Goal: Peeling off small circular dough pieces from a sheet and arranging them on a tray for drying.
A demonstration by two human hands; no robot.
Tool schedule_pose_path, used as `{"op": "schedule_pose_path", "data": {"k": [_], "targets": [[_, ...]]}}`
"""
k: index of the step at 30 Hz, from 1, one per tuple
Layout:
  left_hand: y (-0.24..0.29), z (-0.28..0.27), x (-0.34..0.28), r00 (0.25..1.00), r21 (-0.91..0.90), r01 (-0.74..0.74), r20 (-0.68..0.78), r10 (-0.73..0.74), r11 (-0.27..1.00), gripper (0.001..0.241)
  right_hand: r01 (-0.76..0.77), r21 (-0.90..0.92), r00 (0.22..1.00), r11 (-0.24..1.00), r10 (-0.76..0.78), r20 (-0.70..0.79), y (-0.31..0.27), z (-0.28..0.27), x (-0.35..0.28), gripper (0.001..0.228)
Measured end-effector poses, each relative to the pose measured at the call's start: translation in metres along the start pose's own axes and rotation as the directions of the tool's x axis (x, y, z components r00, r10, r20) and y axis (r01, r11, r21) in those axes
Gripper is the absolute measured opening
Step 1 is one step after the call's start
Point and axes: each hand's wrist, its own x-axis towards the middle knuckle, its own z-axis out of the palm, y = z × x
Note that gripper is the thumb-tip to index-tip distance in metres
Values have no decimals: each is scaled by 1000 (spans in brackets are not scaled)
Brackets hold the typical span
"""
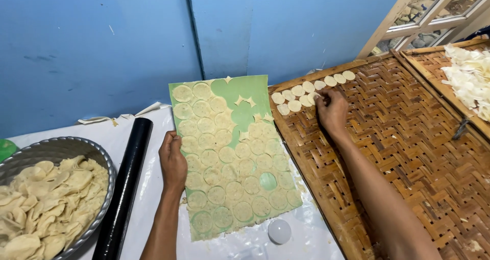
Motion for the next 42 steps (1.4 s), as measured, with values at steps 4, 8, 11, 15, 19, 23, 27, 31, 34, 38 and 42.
{"op": "schedule_pose_path", "data": {"k": [4, 8, 11, 15, 19, 23, 27, 31, 34, 38, 42], "targets": [[-1, -1, 1, 1000, -10, 17, -2, -17, 1000, 18, -62, -25, 998, 998, 62, -22, -8, 3, 3, 19], [-3, -1, 0, 1000, 6, 23, -2, -23, 1000, 19, -24, -19, 998, 1000, 23, -64, 7, 8, 4, 11], [3, 1, -1, 999, 2, 30, -12, -30, 1000, 18, 1, -48, 997, 999, -5, -78, -1, 3, 1, 13], [10, 2, -3, 999, 21, 45, -14, -44, 999, 18, 52, -63, 997, 997, -56, -58, -45, -13, -11, 15], [13, 3, -4, 999, 10, 33, -18, -33, 999, 18, 262, 21, 965, 965, -262, 7, -105, -8, -44, 15], [20, 3, -11, 1000, 19, 25, -17, -25, 1000, 19, 437, 148, 871, 887, -459, 174, -173, 1, -87, 15], [24, 5, -10, 1000, 5, 19, -20, -19, 1000, 19, 513, 103, 808, 852, -520, 277, -215, 11, -115, 18], [27, 4, -9, 1000, 25, 26, -15, -26, 999, 19, 514, 26, 810, 857, -495, 313, -243, 10, -126, 23], [20, 5, -6, 1000, 22, 21, -8, -21, 1000, 20, 372, 110, 849, 921, -386, 361, -247, 12, -130, 23], [22, 5, -6, 1000, 10, -1, -13, 1, 1000, 21, 90, 278, 887, 956, -204, 415, -248, 20, -133, 20], [16, 3, -7, 1000, -22, -14, 8, 14, 1000, 21, -58, 345, 885, 937, -111, 451, -252, 20, -132, 15]]}}
